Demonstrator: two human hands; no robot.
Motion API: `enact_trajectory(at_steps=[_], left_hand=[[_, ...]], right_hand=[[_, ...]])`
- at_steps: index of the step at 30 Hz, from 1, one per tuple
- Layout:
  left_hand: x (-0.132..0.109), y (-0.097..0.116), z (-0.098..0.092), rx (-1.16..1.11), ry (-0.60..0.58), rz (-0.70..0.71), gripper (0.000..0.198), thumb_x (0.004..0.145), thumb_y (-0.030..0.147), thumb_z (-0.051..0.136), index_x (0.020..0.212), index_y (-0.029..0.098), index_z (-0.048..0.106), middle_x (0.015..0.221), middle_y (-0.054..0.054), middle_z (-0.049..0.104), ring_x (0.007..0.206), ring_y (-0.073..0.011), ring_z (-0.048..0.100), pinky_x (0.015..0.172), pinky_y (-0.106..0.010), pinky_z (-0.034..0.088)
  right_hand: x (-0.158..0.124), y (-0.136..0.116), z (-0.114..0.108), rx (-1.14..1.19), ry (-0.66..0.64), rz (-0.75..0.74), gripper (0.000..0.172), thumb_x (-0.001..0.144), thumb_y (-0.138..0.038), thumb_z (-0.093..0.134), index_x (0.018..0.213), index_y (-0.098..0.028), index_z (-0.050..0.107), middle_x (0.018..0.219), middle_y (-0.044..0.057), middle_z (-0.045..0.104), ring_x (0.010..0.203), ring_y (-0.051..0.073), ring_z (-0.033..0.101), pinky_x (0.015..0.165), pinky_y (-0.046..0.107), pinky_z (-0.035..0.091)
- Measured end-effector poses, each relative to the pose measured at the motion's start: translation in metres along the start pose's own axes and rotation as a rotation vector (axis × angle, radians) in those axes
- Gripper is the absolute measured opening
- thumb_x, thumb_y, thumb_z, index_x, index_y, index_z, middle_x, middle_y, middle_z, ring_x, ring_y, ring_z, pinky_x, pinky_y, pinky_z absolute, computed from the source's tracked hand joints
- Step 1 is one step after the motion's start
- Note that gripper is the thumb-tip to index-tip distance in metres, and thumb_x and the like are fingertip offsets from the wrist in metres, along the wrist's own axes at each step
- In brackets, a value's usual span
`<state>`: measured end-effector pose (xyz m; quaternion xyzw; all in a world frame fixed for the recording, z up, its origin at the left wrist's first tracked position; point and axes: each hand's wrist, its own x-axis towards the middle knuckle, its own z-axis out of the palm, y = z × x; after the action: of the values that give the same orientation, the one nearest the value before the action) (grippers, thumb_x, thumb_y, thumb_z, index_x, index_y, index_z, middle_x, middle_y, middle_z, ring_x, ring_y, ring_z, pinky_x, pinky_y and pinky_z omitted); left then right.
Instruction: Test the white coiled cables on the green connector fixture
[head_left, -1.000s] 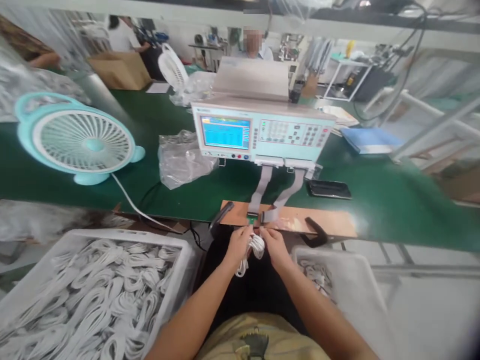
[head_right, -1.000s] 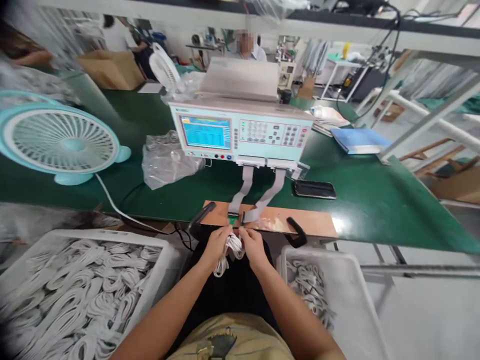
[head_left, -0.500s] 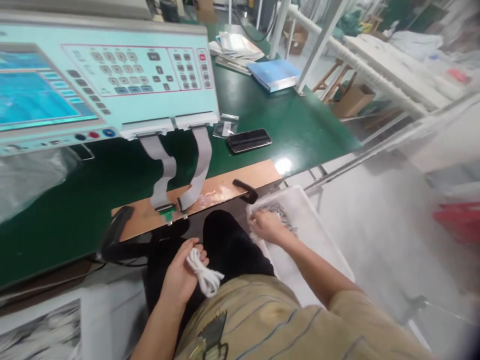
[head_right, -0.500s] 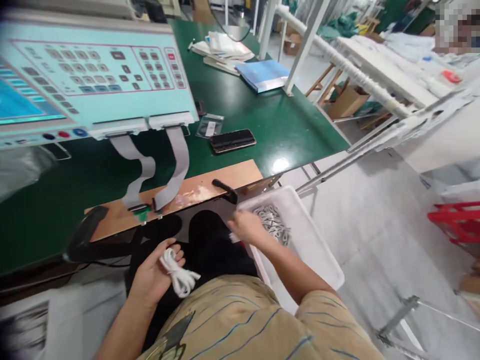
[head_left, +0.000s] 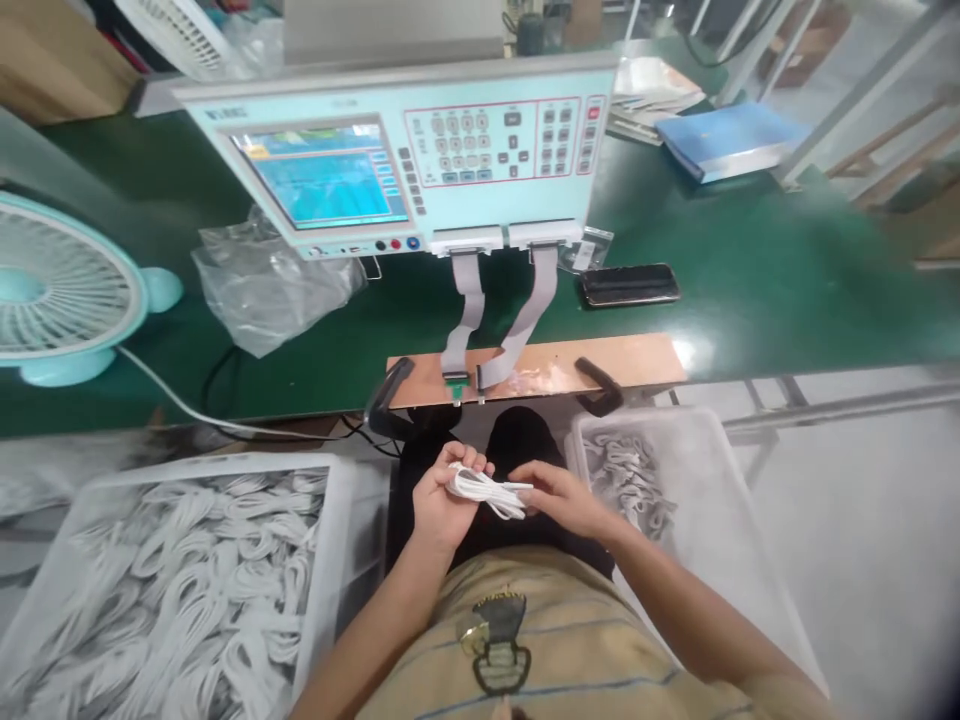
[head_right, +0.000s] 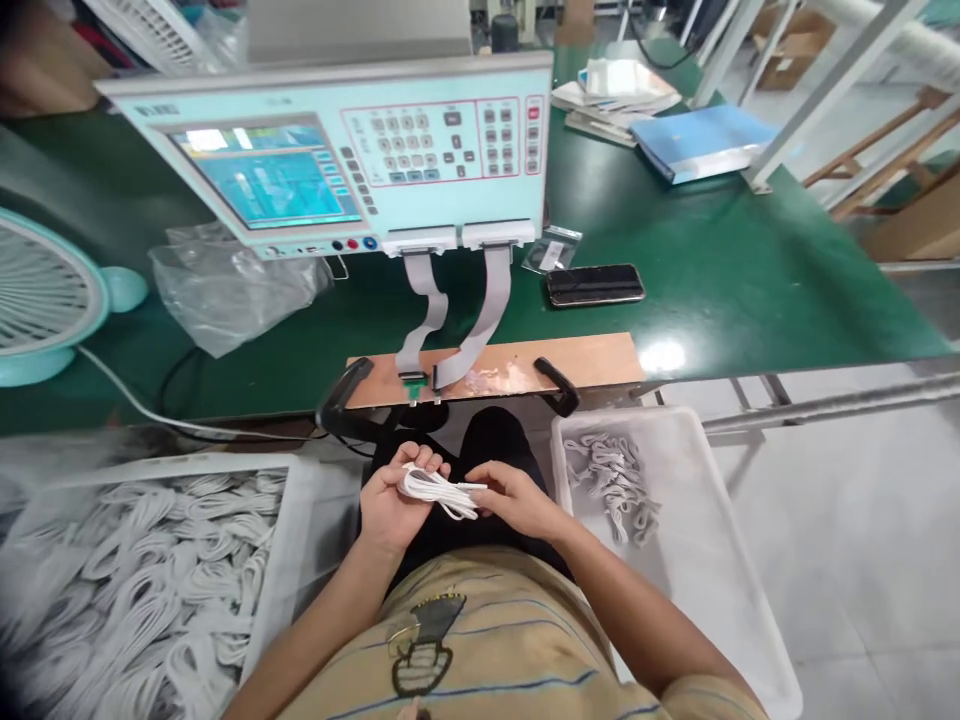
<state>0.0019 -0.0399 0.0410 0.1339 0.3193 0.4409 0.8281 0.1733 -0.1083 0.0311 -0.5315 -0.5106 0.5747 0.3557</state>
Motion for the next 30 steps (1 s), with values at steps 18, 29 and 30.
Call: enact_trajectory(at_steps=[18,29,30], left_hand=[[-0.01,-0.014,-0.032,0.336,0.135,-0.364,0.029,0.067,0.032,0.065,0.091,0.016,0.057,0.073,0.0,0.057,0.06,-0.0105,0.055,0.055,-0.021,0.041],[-0.01,0.009,-0.024,0.813,0.069,0.083,0.02,0.074,0.036,0.06,0.079,0.017,0.064,0.079,-0.002,0.061,0.075,-0.0134,0.055,0.067,-0.023,0.042],[-0.008,0.016,-0.022,0.801,0.024,0.045,0.019,0.072,0.034,0.062,0.078,0.016,0.063,0.074,-0.001,0.06,0.069,-0.012,0.055,0.065,-0.022,0.041]], right_hand=[[0.018,-0.026,0.029,-0.291,-0.402,-0.372,0.033,0.086,-0.024,0.049,0.118,-0.018,0.05,0.093,0.006,0.059,0.084,0.016,0.053,0.078,0.028,0.041],[0.04,-0.01,0.031,-0.299,0.08,-0.277,0.013,0.082,-0.032,0.054,0.082,-0.019,0.058,0.069,-0.001,0.053,0.06,0.012,0.047,0.058,0.023,0.039],[0.043,-0.011,0.03,-0.311,0.105,-0.264,0.014,0.082,-0.032,0.054,0.079,-0.019,0.058,0.066,-0.001,0.053,0.058,0.011,0.046,0.056,0.023,0.038]])
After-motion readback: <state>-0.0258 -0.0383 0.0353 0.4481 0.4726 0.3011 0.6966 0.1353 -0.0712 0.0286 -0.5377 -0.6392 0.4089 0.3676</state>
